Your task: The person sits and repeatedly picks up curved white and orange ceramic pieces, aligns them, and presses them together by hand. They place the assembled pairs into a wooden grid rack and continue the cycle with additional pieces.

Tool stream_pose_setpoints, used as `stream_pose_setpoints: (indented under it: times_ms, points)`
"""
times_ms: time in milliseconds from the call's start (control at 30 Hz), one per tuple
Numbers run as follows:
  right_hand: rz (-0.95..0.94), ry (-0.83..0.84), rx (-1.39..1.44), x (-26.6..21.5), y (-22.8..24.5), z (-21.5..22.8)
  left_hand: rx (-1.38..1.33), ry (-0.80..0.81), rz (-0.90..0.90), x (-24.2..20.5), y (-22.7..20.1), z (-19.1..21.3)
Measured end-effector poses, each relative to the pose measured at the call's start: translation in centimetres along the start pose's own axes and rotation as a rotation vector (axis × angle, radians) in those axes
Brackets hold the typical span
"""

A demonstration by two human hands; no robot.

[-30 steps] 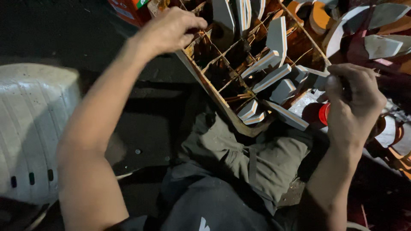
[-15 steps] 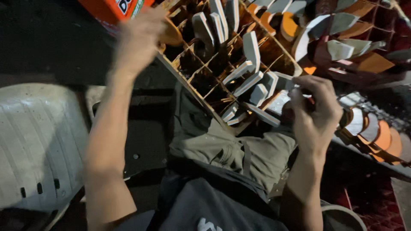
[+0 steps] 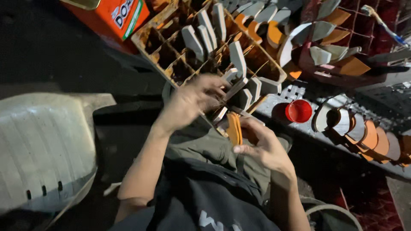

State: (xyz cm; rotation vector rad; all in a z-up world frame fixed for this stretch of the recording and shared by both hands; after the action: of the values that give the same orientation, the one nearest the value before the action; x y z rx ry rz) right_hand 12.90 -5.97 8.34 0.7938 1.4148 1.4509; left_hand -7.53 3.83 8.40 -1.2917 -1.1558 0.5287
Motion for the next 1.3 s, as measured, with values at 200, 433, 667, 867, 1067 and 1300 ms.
stream_pose_setpoints:
  times_ms: [200,433,667,867,1067,1300]
  points:
    - [-0.174,-0.21,0.345,-0.4,-1.6,2.4,0.728,-0.564,0.261,3.9,7.5,8.2]
    - [0.047,-0.334,0.483,1.6,-1.3,4.3,0.942,-0.574,0.144,5.2,10.2,8.1]
    - [0.112,-0.354,0.466,2.6,0.8,5.9,0.291,-0.558,-0.232,5.1,-1.4,7.6]
    - [0.285,-0.335,-0.02,3.5,5.5,4.4,-0.029,-0.064,0.032,8.5,-4.0,-0.6]
    - [0.192,-0.336,-0.208,2.8,5.1,4.5,-0.275,0.031,0.077,9.6,-2.5,-4.6]
    - [0.203,-0.446,-0.235,2.0,4.2,4.9,-0.168,0.023,0.118,8.6,0.2,-6.0]
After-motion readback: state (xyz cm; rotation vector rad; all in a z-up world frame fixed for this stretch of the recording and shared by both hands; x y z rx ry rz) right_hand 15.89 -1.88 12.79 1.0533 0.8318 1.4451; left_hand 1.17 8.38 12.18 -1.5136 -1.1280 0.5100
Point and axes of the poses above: each hand's wrist, its own x-axis towards the middle knuckle, its own z-axis out of the back of the hand, y = z × x, the point moved 6 cm from there along x, towards the middle knuckle, and after that the axes turned 5 degrees about -z, right-handed, at the moved point
